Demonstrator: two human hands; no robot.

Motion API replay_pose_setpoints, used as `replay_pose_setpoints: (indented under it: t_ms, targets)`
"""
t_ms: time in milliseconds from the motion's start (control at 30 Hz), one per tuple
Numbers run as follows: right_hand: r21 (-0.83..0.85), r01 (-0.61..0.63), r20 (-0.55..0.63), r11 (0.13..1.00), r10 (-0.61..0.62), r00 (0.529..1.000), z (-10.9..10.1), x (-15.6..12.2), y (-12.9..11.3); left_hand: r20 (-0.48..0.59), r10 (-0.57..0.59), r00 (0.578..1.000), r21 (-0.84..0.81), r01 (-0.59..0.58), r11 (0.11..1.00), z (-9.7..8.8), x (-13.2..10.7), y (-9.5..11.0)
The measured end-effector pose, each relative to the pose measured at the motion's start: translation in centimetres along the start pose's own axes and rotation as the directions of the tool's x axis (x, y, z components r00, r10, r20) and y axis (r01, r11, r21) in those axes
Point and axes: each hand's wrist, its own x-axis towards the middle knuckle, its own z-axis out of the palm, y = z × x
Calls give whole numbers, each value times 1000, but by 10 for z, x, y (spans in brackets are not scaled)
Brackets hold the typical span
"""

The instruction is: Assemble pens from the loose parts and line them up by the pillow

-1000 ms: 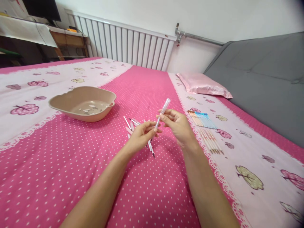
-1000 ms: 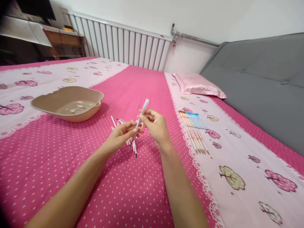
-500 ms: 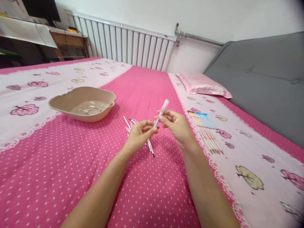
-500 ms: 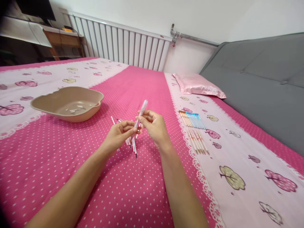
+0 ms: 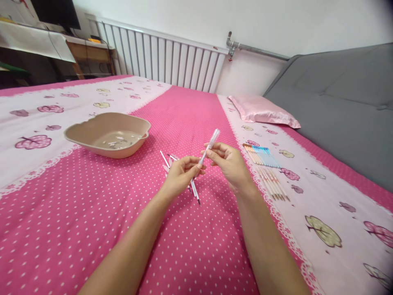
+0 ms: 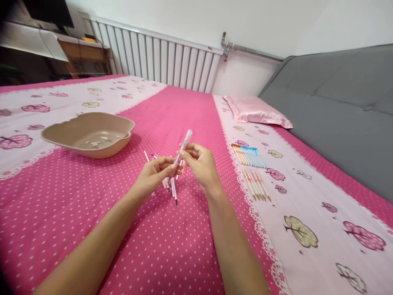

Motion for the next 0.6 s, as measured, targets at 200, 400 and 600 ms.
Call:
replay_pose_setpoints:
  t_ms: [200,400,600]
  targets:
    - [-6,1,6,1000,-1,1000,0,0,0,-2,4,1000,15,-4,1000,-1,0,0]
    - [9,11,18,1000,-11,1000,1,1,2,-6,0,1000,9,0,1000,0,0,0]
    - [3,12,15,1000,-12,1000,1,2,2,-15,-3,1000,1,3,1000,0,0,1]
